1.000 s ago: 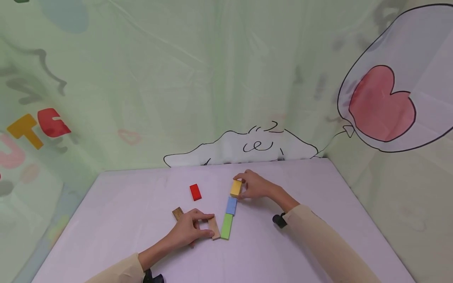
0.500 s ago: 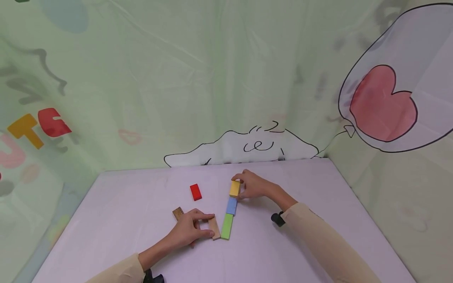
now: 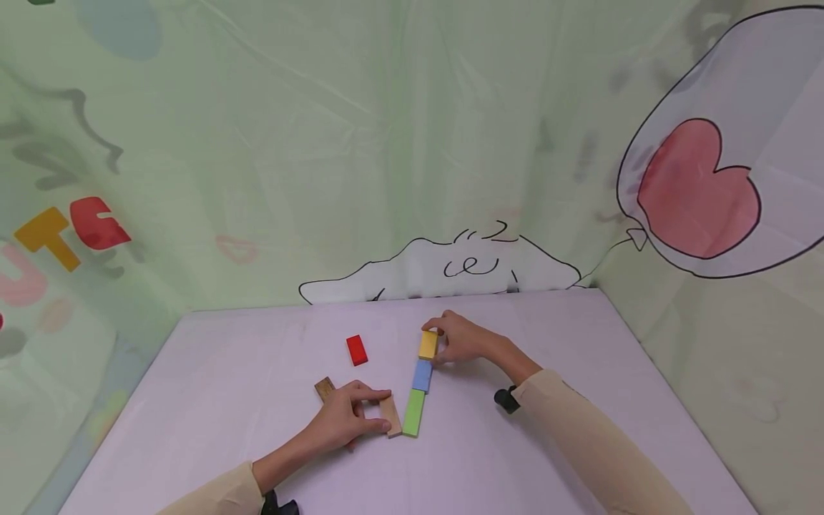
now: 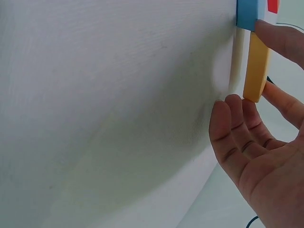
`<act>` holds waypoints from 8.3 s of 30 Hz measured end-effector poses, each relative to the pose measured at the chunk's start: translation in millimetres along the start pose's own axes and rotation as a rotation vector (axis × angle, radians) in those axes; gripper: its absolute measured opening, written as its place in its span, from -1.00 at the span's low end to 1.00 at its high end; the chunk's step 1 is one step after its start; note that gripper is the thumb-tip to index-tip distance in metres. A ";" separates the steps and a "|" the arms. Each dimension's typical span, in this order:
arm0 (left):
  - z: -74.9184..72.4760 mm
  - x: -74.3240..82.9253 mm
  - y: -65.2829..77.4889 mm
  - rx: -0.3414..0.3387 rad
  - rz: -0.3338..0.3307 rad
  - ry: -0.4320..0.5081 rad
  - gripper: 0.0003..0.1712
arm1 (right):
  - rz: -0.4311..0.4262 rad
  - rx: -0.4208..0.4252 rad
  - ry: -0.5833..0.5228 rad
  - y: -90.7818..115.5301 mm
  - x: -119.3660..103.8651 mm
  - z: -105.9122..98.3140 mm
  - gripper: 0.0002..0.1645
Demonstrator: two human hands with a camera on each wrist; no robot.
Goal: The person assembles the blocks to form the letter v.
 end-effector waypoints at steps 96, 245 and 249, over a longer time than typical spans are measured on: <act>2.2 -0.2 -0.1 0.007 -0.009 -0.020 -0.42 | -0.048 0.213 -0.126 43.2 -17.8 17.1 -0.25; -85.8 -5.1 -26.8 0.180 -0.096 -0.281 -0.23 | -0.005 0.228 -0.098 75.6 -58.1 73.4 -0.38; -91.9 -11.0 -36.3 0.136 -0.118 -0.270 -0.18 | -0.008 0.226 -0.095 75.9 -57.7 73.6 -0.38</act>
Point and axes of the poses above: each hand's wrist, its own y-axis away from the middle knuckle, its own z-axis out of the palm, x = y × z, the point moved 4 cm from there along -y, towards the middle knuckle, and after that the axes turned 2 degrees about -x, right-handed, at the moved point
